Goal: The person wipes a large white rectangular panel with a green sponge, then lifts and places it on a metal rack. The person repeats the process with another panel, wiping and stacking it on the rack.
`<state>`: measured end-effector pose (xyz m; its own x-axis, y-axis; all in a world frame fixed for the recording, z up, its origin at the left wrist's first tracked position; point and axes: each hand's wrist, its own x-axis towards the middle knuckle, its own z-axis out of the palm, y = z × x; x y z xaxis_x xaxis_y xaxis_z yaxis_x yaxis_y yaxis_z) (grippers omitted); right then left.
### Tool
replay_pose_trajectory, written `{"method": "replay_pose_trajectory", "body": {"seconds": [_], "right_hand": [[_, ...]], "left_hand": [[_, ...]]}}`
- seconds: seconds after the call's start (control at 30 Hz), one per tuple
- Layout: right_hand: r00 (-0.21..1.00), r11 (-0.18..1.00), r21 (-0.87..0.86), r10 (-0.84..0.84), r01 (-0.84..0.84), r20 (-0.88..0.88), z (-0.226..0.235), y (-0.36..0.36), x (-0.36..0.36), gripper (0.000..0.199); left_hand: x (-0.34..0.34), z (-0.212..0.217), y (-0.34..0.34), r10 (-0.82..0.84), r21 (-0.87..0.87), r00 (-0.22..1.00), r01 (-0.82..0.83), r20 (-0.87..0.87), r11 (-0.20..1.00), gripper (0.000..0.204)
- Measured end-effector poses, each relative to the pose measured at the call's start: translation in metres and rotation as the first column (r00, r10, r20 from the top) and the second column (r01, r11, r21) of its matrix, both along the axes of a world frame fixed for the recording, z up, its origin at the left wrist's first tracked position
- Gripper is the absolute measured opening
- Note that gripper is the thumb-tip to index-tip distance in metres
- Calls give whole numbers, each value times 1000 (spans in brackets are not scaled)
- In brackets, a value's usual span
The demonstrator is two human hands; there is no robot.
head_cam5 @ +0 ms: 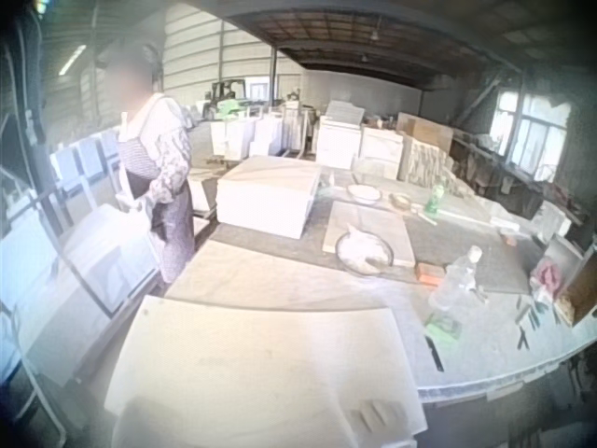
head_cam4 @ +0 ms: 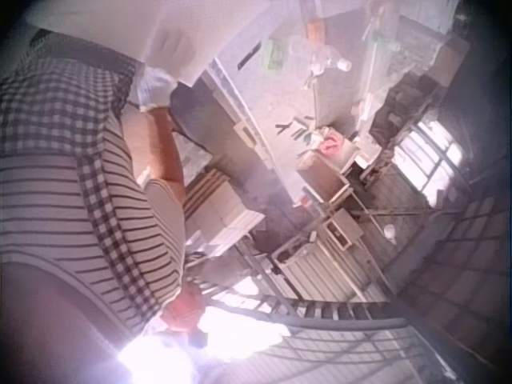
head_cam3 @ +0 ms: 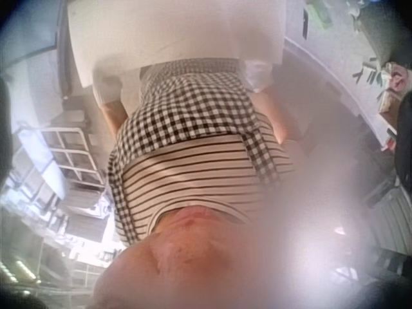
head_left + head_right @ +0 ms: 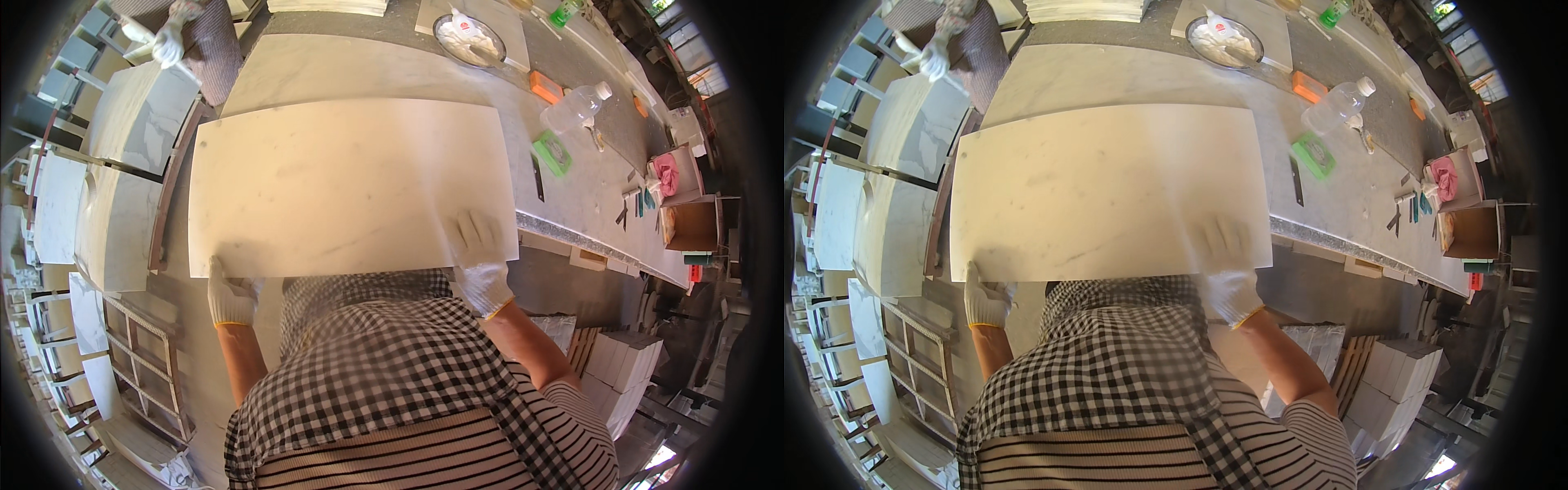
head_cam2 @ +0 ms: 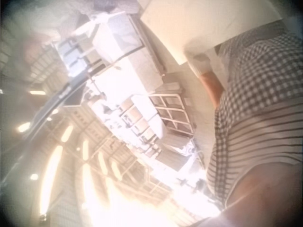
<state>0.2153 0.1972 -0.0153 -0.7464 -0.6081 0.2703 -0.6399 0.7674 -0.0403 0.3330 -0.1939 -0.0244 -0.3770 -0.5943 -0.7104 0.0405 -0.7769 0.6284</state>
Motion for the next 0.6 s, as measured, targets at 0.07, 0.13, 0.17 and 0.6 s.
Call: {"method": "replay_pose_trajectory", "body": {"seconds": [0.07,0.13,0.17,0.6], "right_hand": [[1000,1000,18,23,-23,-12,5,2,-2,57],[999,1000,18,14,-15,34,11,5,-4,55],[997,1000,15,-4,3,73,15,5,-5,54],[996,999,-44,21,-17,89,50,0,-13,49]], "left_hand": [[4,8,1,-70,-49,997,68,-40,996,46],[8,15,2,-105,-71,992,99,-75,993,48],[9,19,2,-112,-79,990,105,-88,991,49],[8,42,2,-154,-122,983,142,-96,982,64]]}}
